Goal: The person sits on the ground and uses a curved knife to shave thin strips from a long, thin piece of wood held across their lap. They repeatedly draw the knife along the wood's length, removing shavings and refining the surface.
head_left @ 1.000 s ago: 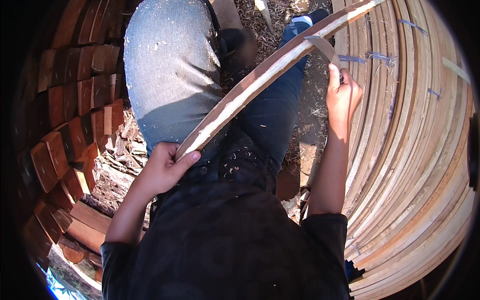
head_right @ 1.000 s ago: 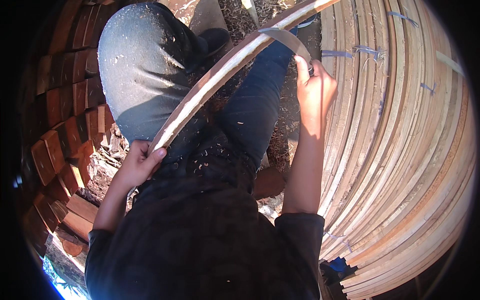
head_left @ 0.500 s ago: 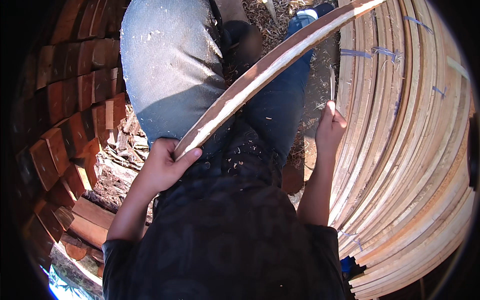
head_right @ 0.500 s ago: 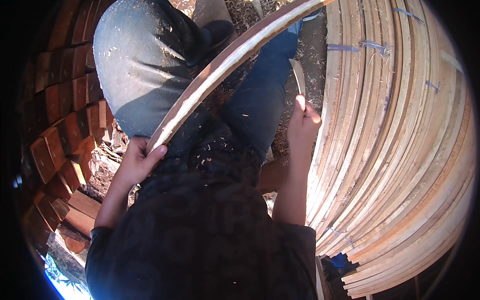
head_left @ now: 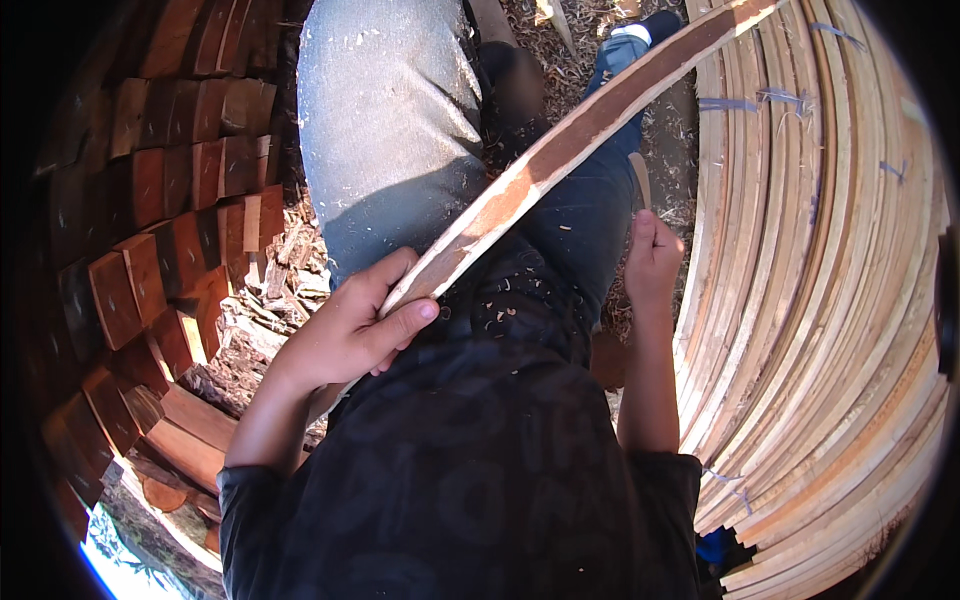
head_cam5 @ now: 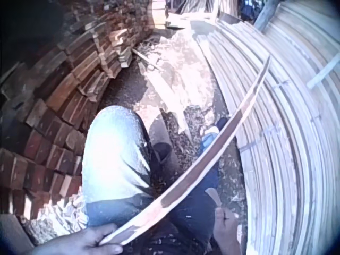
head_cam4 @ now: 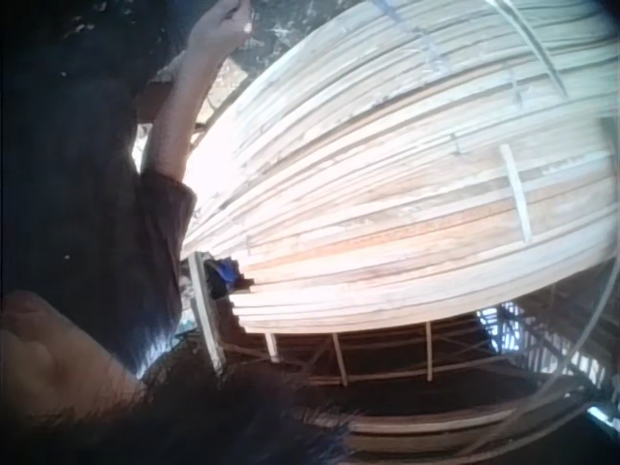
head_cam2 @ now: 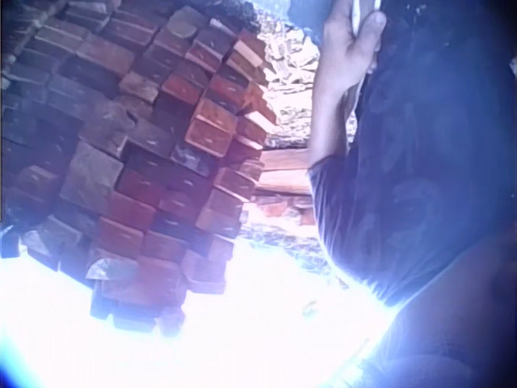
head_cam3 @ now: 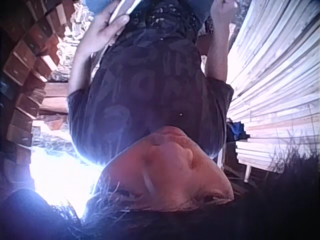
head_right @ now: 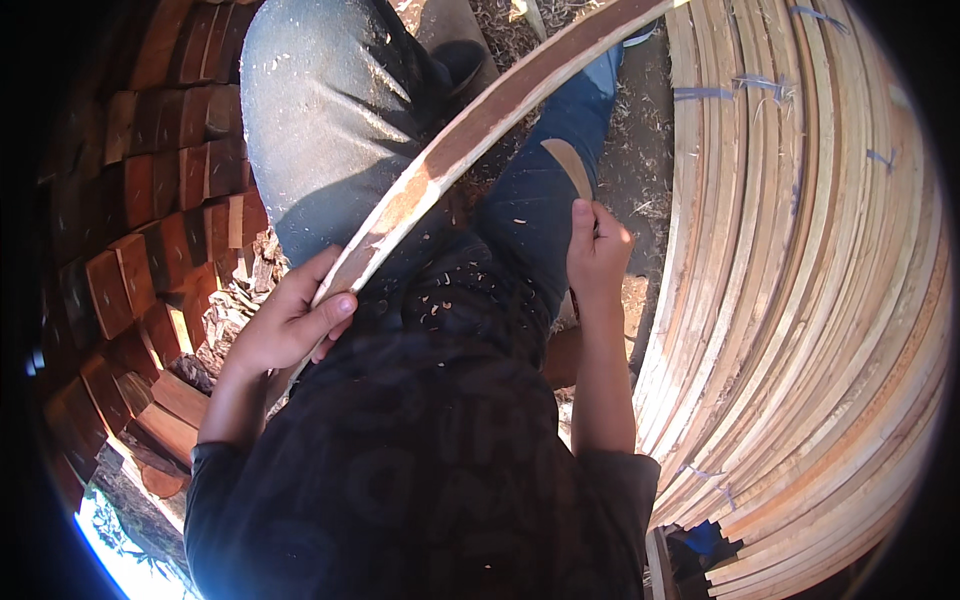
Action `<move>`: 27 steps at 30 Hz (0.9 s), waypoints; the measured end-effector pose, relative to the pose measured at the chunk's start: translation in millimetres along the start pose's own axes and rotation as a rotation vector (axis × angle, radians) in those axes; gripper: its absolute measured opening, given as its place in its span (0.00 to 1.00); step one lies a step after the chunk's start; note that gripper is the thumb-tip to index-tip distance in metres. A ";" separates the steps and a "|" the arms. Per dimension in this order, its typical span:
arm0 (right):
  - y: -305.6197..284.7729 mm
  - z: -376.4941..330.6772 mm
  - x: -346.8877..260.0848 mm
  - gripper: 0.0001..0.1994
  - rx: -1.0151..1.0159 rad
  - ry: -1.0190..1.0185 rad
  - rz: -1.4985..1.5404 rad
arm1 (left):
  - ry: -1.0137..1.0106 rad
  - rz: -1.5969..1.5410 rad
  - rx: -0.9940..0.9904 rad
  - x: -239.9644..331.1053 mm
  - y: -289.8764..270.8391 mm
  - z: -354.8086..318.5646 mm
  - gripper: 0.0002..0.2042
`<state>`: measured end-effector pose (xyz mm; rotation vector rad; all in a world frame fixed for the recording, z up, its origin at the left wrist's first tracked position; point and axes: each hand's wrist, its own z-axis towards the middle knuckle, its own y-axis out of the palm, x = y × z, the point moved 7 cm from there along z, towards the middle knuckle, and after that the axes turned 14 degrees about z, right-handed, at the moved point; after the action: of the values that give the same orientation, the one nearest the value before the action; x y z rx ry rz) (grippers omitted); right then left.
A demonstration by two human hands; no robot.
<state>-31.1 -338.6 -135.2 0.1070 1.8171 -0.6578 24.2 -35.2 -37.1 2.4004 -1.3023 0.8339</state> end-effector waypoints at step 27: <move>-221.2 52.2 31.9 0.34 0.662 0.364 -0.270 | -0.038 0.017 0.034 -41.6 -10.5 -14.8 0.14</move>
<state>-83.7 -557.4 -90.1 0.4506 1.9013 -1.4972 10.1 5.8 -50.5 2.4454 -1.3351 0.8252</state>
